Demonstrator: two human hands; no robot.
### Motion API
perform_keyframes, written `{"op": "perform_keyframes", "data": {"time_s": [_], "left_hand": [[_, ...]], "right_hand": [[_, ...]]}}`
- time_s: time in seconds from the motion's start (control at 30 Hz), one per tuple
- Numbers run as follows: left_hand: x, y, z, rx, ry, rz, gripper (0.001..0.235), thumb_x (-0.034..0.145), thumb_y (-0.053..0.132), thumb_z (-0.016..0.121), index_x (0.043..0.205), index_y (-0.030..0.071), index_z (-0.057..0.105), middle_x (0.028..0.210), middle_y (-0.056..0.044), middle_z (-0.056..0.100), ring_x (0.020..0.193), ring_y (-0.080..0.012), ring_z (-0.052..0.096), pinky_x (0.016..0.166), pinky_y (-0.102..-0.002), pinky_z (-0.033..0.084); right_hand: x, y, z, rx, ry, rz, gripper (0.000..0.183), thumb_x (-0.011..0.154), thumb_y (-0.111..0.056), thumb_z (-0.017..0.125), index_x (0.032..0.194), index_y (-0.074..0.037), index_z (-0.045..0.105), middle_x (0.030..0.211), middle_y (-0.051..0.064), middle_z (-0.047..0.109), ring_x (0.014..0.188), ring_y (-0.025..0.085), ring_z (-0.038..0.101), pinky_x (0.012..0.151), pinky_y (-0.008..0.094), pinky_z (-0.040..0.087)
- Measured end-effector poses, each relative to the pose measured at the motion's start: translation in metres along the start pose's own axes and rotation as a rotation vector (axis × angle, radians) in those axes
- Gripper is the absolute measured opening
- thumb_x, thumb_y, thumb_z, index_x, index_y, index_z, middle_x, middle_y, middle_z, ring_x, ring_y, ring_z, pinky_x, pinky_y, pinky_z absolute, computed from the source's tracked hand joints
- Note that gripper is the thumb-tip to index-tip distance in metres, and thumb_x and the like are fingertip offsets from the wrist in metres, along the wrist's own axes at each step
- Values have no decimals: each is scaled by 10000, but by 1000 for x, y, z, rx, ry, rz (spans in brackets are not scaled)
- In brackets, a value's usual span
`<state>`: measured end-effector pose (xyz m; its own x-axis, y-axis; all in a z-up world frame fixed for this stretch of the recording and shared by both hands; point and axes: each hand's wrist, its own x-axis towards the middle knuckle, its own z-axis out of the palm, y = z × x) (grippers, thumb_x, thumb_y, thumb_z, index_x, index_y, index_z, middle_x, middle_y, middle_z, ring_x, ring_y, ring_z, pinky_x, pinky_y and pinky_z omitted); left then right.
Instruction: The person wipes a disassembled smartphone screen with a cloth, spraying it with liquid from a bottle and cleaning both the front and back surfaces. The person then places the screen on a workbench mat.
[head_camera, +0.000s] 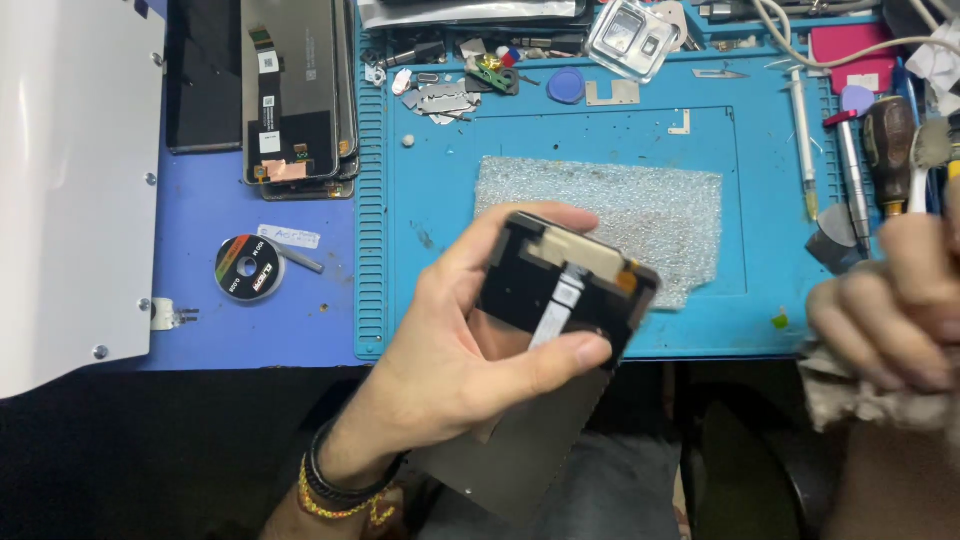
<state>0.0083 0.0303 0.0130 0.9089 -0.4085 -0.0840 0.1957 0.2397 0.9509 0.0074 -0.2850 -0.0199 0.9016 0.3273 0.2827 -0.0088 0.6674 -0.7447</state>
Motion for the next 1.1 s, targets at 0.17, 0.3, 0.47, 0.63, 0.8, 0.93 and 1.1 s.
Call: {"op": "perform_keyframes", "data": {"time_s": [0.17, 0.3, 0.47, 0.63, 0.8, 0.93, 1.1], "left_hand": [[4, 13, -3, 192, -193, -5, 767, 834, 181, 804, 1519, 94, 471, 1430, -76, 612, 1263, -145, 642, 1077, -229, 520], [5, 20, -13, 356, -261, -85, 888, 847, 124, 847, 1612, 121, 396, 572, 73, 504, 451, 24, 392, 415, -161, 369], [15, 33, -45, 1026, -404, 159, 965, 801, 431, 869, 1559, 61, 398, 451, 68, 452, 413, -138, 312, 599, -208, 483], [42, 60, -33, 1142, -549, 239, 890, 818, 503, 806, 1511, 92, 427, 404, 32, 525, 403, -231, 418, 545, -272, 451], [80, 75, 1, 1597, -583, -106, 825, 766, 553, 949, 1248, 101, 455, 800, -13, 838, 876, -419, 722, 667, -537, 488], [91, 57, -4, 1606, -638, -426, 950, 733, 554, 955, 1380, 141, 396, 947, -115, 687, 966, -342, 642, 761, -485, 510], [90, 34, -14, 1473, -646, -316, 1410, 681, 512, 978, 1652, 20, 82, 1213, -183, 662, 1044, -407, 648, 795, -465, 531]], "right_hand": [[-5, 13, 32, -488, 226, 170, 179, 914, -191, 697, 1044, -100, 615, 763, 31, 576, 576, 121, 470, 485, 241, 420], [-15, 8, 40, -737, 106, 195, 379, 968, -509, 726, 962, -131, 698, 723, -9, 702, 628, 80, 658, 606, 199, 548], [-38, 1, 17, -846, 56, 184, 230, 940, -308, 659, 956, -85, 708, 725, 32, 712, 600, 118, 659, 564, 216, 513], [-52, 1, 13, -988, 220, 239, 159, 918, -169, 652, 954, -18, 688, 755, 106, 726, 642, 166, 638, 588, 251, 461], [-53, -4, 16, -1137, 348, 242, 162, 911, -116, 673, 982, 26, 702, 913, 136, 747, 808, 193, 681, 738, 284, 508], [-56, -3, 9, -1117, 406, 218, 133, 917, -96, 676, 990, 10, 711, 954, 118, 748, 838, 173, 682, 769, 259, 506], [-59, 2, -1, -1110, 332, 230, 115, 920, -127, 682, 959, -33, 736, 926, 74, 765, 847, 148, 718, 796, 250, 541]]}}
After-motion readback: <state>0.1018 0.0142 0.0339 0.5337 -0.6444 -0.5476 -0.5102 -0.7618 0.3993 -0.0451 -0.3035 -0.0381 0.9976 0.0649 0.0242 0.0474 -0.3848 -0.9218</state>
